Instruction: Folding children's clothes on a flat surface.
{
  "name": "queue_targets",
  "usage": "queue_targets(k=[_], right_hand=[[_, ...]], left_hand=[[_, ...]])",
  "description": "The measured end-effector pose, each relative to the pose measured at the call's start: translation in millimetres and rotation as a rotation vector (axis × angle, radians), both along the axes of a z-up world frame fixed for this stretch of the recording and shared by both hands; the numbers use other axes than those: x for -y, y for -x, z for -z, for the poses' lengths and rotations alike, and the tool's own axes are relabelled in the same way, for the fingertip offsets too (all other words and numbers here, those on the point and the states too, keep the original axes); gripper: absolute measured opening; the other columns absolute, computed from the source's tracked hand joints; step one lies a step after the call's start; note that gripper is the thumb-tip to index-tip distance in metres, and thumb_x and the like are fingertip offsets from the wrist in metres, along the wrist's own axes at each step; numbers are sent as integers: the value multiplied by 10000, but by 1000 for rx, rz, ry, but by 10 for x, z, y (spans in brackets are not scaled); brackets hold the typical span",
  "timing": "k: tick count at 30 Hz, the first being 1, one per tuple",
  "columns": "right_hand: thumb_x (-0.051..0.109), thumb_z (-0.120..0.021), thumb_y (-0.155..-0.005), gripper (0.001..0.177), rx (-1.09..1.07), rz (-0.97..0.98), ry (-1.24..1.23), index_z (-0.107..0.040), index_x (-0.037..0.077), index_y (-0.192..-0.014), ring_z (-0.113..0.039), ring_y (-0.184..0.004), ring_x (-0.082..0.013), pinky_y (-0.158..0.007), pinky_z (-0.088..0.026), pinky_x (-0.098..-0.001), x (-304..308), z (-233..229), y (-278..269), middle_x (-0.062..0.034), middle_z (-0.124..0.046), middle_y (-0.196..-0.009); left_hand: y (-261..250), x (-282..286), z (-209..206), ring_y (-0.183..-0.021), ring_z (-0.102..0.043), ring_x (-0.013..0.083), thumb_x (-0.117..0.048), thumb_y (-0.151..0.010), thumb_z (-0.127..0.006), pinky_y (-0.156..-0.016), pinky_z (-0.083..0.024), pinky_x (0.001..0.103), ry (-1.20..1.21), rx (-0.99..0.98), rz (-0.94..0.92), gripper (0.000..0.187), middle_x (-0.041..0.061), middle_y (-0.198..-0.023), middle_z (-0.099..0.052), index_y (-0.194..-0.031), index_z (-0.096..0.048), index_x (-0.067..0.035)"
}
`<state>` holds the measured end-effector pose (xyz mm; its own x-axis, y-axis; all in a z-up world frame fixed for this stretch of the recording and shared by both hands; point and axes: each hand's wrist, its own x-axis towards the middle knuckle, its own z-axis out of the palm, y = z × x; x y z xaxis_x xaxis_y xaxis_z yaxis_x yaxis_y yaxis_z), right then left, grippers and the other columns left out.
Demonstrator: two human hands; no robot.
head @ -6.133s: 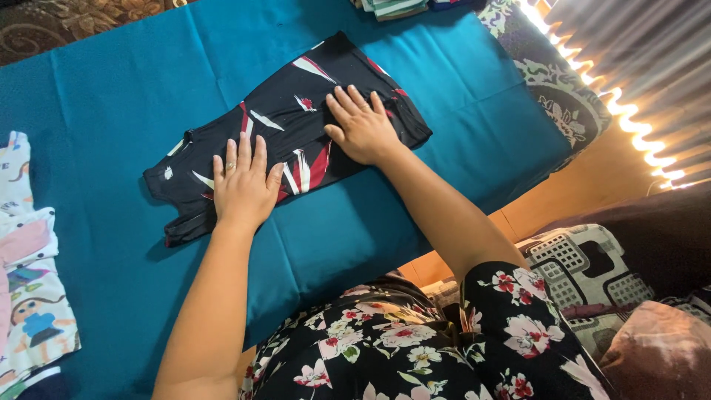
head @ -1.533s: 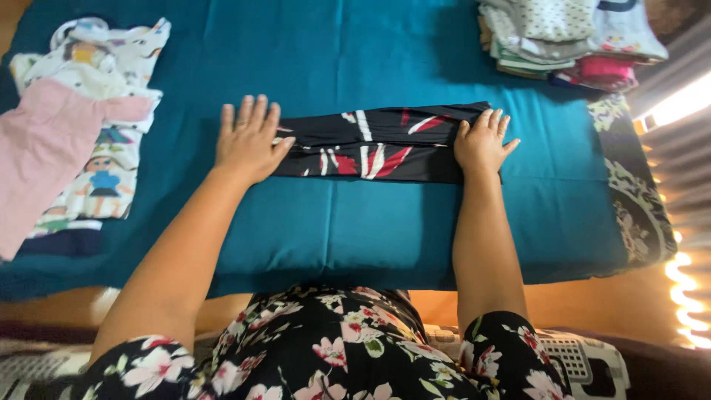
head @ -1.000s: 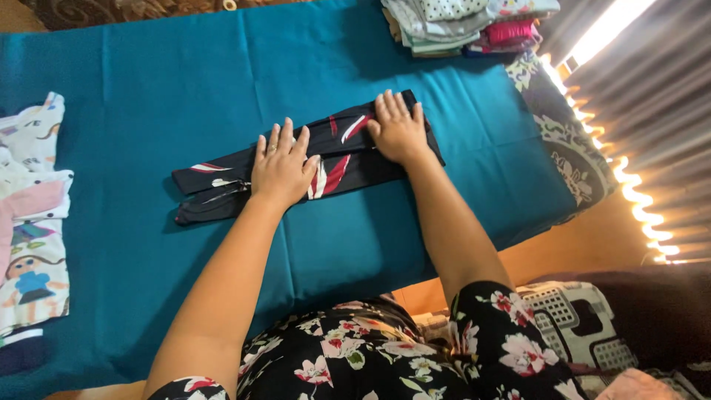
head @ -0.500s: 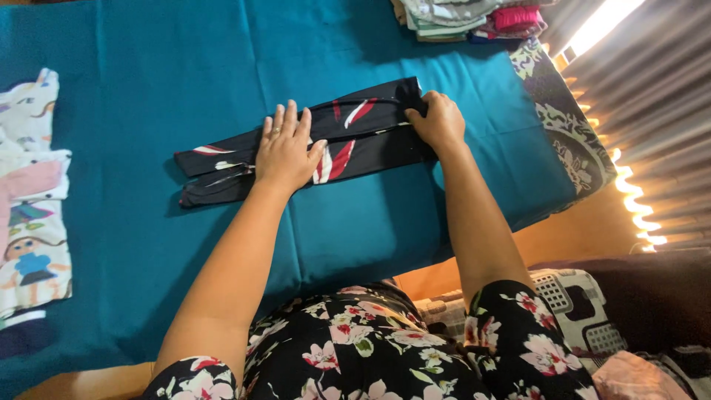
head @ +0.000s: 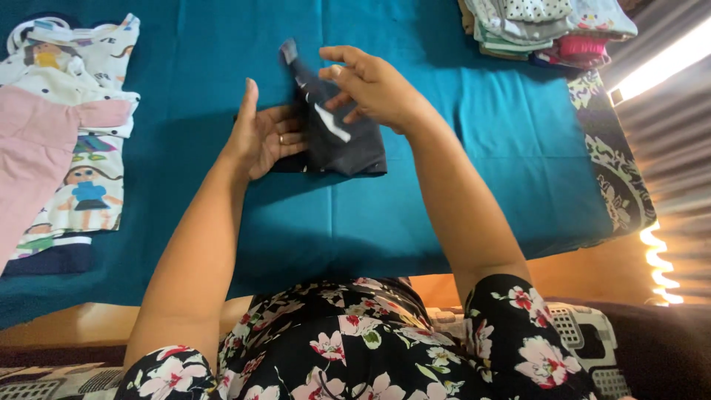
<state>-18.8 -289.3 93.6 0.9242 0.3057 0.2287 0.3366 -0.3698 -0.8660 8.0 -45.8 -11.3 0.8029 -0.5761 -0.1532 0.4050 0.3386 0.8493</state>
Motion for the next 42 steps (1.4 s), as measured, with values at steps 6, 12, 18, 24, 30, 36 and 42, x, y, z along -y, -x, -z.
queue_targets(k=[6,12,18,24,30,36,42], right_hand=[[270,-477,-1059,427,-222,139,-64,-534,93,-1444,-699,-1125,-217,-901,-578,-356,65,783,-300,-84,-672,-1356],[267,-474,-1117,422,289,258,304,-559,84,-1488,-496,-1471,-334,-1213,-450,-484,-81,1317,-191,-144,-581,-1519],[367,-403,-1090,514,285,334,686,-508,101,-1517,-284,-1551,-301,-1243,-152,-615,-118,1270,-51,-95,-426,-1624],[389,-411,-1081,526,247,273,698,-490,104,-1516,-270,-1538,-331,-1213,-165,-631,-71,1375,-68,-113,-397,-1625],[355,-449,-1074,507,335,359,803,-505,104,-1511,-295,-1537,-324,-1219,-149,-659,-150,1270,-31,-106,-433,-1606],[367,-518,-997,607,329,250,769,-438,110,-1540,-277,-1525,-349,-1200,-170,-617,-166,1475,-122,-114,-401,-1603],[350,-522,-997,602,327,247,796,-445,121,-1548,-287,-1504,-365,-1196,-199,-609,-216,1427,-56,-110,-397,-1617]], left_hand=[[14,12,196,-1203,-667,216,-449,-945,-596,-1005,-544,366,-172,14,-250,704,122,-1373,-673,-1504,-492,-33],[-33,-223,428,-1247,-632,178,-108,-945,-614,-1051,-513,330,-323,257,-371,740,96,-1431,-637,-1625,-335,-192],[99,-333,316,-1374,-518,247,-61,-943,-742,-1112,-439,345,-702,534,-472,961,232,-1558,-477,-1667,-119,-169],[328,-357,-254,-1152,-680,368,-102,-869,-679,-992,-517,382,-1064,399,-470,1007,199,-1564,-485,-1660,-58,-149],[237,154,-89,-1388,-469,447,-210,-1015,-703,-1098,-432,477,-1382,1202,-696,600,343,-1533,-463,-1485,-418,31],[153,847,410,-1447,-434,375,-465,-1099,-360,-1179,-325,536,-1219,1240,-375,606,192,-1565,-483,-1508,-473,-33],[96,645,524,-1477,-387,342,-596,-1073,-293,-1218,-258,483,-1320,1264,-376,749,183,-1583,-436,-1548,-454,-40]])
